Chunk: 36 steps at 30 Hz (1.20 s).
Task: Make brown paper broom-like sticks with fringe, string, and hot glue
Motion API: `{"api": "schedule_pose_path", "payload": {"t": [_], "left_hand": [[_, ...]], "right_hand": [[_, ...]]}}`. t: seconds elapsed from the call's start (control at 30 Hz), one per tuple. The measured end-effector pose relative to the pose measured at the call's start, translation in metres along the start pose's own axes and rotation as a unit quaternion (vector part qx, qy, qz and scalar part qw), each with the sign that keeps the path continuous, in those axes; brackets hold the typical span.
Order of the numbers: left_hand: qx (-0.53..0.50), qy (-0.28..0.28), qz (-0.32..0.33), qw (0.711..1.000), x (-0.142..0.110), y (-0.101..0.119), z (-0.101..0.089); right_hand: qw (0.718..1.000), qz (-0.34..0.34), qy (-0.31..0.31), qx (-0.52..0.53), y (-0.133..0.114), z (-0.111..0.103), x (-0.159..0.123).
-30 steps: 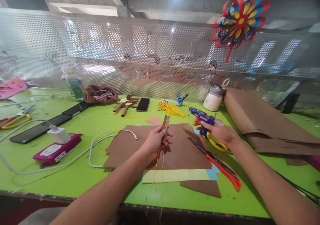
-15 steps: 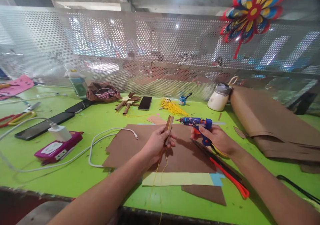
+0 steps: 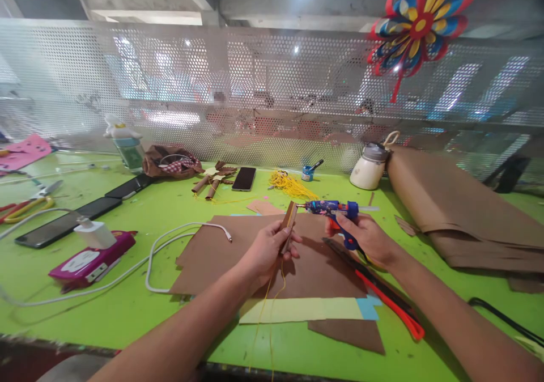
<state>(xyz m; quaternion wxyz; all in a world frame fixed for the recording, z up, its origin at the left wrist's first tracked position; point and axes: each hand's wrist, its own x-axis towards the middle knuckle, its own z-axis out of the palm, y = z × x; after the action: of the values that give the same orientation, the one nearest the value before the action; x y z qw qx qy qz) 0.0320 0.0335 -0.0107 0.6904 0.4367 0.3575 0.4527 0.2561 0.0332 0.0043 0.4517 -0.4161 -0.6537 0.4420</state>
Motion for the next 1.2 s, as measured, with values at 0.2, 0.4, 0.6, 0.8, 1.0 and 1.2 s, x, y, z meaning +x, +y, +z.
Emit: {"api": "schedule_pose_path", "payload": {"t": [0.2,0.4,0.6,0.8,1.0,1.2], "left_hand": [[0.008,-0.009,0.006,1.0,-0.001,0.002,0.0],[0.015,-0.012,0.005,1.0,-0.001,0.002,-0.001],[0.014,-0.017,0.011,1.0,-0.001,0.001,-0.001],[0.01,-0.011,0.015,1.0,0.0,-0.001,-0.002],[0.02,-0.01,0.017,1.0,-0.001,0.0,-0.001],[0.02,-0.002,0.02,1.0,0.0,0.0,-0.003]], "right_hand": [[0.999,-0.011,0.007,-0.039,0.002,-0.002,0.0],[0.999,-0.021,0.017,-0.045,0.007,-0.003,0.001],[0.999,-0.027,0.021,-0.032,0.01,-0.002,0.002],[0.999,-0.02,0.027,-0.037,0.01,-0.002,0.002],[0.999,-0.019,0.019,-0.038,0.008,-0.004,0.001],[0.999,-0.021,0.013,-0.037,0.007,-0.002,0.001]]}}
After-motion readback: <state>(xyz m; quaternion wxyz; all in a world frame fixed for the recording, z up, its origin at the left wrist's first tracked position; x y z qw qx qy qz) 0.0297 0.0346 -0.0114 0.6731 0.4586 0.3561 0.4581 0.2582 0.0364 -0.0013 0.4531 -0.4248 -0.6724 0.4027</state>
